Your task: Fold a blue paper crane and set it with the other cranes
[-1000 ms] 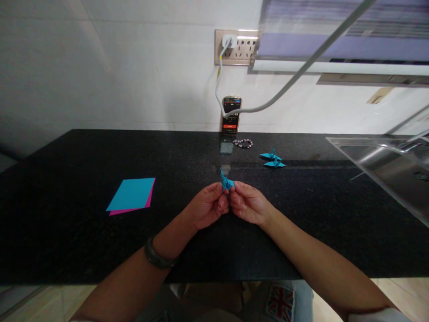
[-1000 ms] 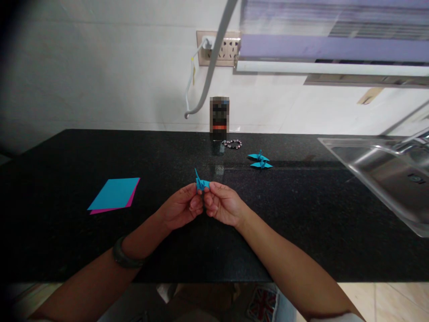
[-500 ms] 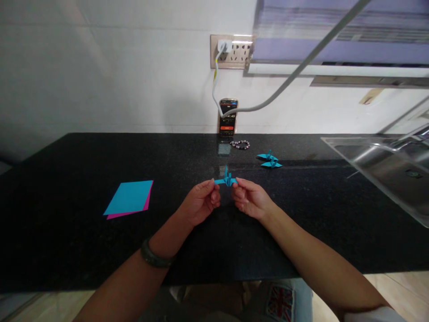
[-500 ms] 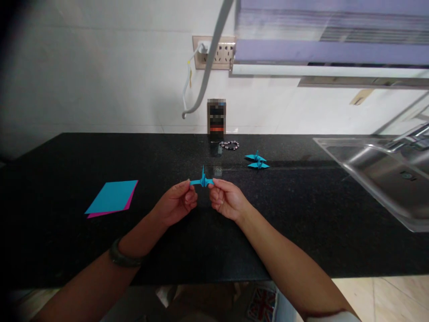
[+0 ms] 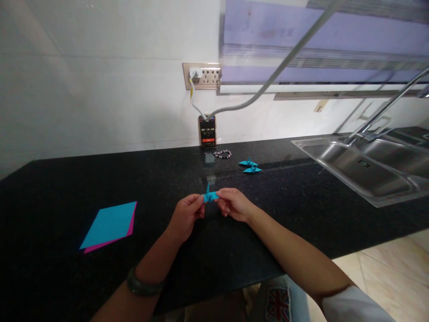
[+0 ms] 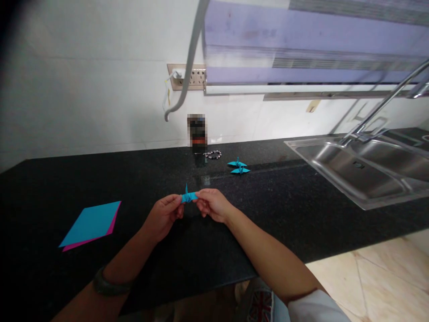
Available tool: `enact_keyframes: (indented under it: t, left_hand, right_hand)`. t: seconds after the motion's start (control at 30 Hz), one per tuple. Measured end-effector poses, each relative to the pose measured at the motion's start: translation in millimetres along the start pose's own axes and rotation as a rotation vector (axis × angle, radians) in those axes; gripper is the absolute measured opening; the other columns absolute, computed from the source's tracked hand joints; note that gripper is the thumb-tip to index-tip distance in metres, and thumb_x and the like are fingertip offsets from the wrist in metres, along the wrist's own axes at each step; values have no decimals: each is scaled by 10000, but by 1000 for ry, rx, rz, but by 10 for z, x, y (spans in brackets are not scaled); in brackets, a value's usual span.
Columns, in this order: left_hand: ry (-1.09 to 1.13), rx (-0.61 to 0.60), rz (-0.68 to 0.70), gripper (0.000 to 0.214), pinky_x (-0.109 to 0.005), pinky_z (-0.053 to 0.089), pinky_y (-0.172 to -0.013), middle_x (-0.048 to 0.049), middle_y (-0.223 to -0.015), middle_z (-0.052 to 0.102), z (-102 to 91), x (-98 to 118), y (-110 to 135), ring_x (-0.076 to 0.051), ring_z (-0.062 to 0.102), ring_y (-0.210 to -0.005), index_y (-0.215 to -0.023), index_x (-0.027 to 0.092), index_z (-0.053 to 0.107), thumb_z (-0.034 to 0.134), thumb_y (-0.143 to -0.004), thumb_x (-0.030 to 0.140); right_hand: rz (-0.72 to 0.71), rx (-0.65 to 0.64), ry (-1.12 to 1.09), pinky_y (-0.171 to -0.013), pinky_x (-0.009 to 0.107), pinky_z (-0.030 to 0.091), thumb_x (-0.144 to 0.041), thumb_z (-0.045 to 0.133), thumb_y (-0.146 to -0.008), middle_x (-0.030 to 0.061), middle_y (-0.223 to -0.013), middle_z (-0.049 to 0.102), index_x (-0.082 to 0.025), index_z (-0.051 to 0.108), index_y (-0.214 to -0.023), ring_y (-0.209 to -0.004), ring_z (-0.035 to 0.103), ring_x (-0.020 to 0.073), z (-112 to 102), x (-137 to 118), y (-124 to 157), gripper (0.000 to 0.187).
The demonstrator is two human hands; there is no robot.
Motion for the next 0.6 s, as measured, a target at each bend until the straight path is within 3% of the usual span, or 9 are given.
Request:
enact_keyframes:
  t: [0.17, 0.3, 0.4, 0.53, 0.6]
  left_hand:
    - [-48, 25, 46, 242, -202, 322, -482, 23, -509, 475, -53, 10, -14, -71, 421, -475, -643, 136, 525, 537, -770, 342]
    - [-44, 40, 63, 251, -204, 305, -463, 28, -472, 453, -68, 16, -10, -68, 402, -443, -627, 134, 521, 542, -764, 343]
    - [101, -77, -59, 289, -212, 290, -432, 42, -414, 392, 31, -62, -9, -70, 365, -394, -553, 146, 459, 532, -760, 334]
    - [304, -221, -247, 259, -210, 300, -424, 48, -406, 361, 151, -133, 46, -66, 338, -378, -558, 149, 452, 492, -768, 296]
    - [360, -285, -314, 266, -210, 303, -421, 43, -400, 356, 203, -145, 88, -65, 328, -373, -542, 149, 445, 464, -773, 279]
  right_hand:
    - [-97, 193, 86, -320, 177, 323, -341, 574, -714, -67, -418, 448, -143, 519, -651, -314, 327, 46, -291, -205, -17, 215]
    - [-163, 231, 126, -340, 163, 301, -362, 569, -727, -72, -435, 439, -146, 534, -700, -340, 322, 40, -366, -422, 18, 220]
    - [-239, 205, 394, -386, 175, 333, -369, 598, -711, -53, -553, 492, -154, 578, -835, -409, 382, 45, -213, -600, 68, 249]
    - [-246, -12, 657, -448, 193, 364, -375, 584, -729, -43, -627, 489, -187, 561, -1041, -498, 420, 65, 209, -670, 108, 365]
    - [-275, -72, 703, -466, 191, 367, -363, 576, -738, -32, -671, 497, -186, 557, -1052, -527, 431, 66, 344, -735, 135, 361]
Point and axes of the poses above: each hand's wrist, its own y-axis away from the middle knuckle, its own z-axis out of the palm, x = y × z, the point moved 9 cm from there along -y, towards the middle knuckle
